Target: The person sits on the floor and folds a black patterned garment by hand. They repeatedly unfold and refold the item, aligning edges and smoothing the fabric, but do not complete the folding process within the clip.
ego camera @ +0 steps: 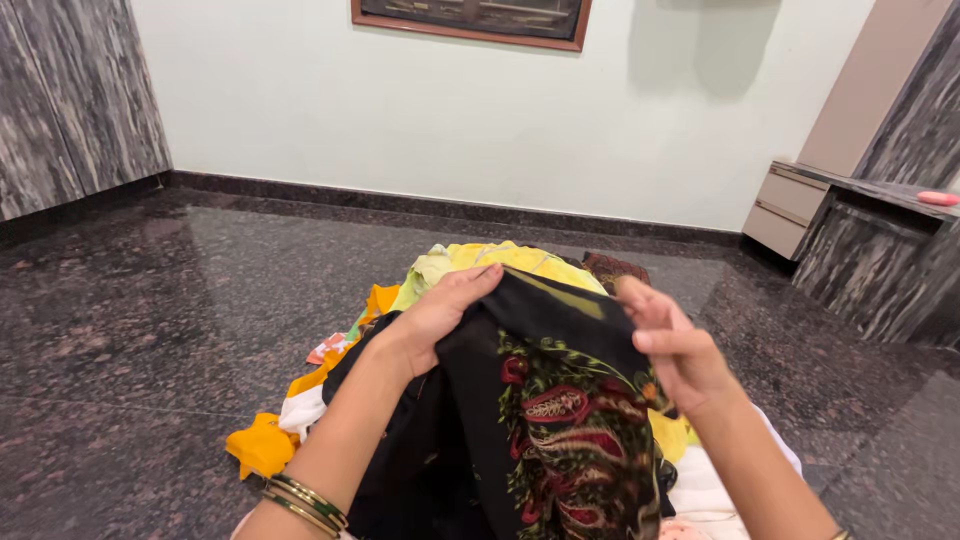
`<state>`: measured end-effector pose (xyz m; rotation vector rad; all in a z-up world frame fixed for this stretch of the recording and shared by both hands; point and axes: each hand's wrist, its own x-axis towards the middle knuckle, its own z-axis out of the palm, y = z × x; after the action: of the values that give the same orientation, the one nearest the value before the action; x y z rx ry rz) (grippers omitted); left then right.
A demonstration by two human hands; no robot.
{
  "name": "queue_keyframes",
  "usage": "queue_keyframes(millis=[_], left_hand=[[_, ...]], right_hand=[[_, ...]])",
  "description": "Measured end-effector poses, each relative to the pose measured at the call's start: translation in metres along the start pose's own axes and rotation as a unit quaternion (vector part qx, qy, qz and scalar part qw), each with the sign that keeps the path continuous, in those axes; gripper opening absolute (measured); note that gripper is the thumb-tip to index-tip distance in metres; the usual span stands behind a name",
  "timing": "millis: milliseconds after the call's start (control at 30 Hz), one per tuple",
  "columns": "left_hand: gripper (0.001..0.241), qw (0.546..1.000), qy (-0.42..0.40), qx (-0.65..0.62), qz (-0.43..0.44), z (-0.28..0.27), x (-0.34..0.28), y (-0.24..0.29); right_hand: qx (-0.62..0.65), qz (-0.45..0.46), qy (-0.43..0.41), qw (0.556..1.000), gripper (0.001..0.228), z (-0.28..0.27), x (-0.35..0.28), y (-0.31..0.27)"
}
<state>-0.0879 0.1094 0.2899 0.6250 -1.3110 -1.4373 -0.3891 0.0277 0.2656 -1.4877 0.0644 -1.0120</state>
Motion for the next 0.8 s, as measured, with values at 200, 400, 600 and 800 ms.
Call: queue_keyframes(millis=[200,400,600,800], left_hand=[[0.042,0.998,0.015,-0.047,-0.049,-0.007,-0.004,-0.001],[0.039,0.991,0.074,-0.087,-0.074,-0.017,-0.004,-0.007],[0.04,0.985,0.044,-0.148,-0.071,-0.037,-0.005,-0.013],[0.041,0.975,0.084,0.2,0.052,-0.071,0.015,-0.043]], right_hand=[[0.047,0.045,0.046,0.997,0.04,-0.005,0.001,-0.028],[-0.084,0.078,0.153,0.981,0.052,-0.023,0.0,-0.045],[-0.102,0.073,0.203,0.971,0.038,-0.029,0.006,-0.044],[-0.1,0.065,0.336,0.934,0.018,0.0,0.019,-0.043]])
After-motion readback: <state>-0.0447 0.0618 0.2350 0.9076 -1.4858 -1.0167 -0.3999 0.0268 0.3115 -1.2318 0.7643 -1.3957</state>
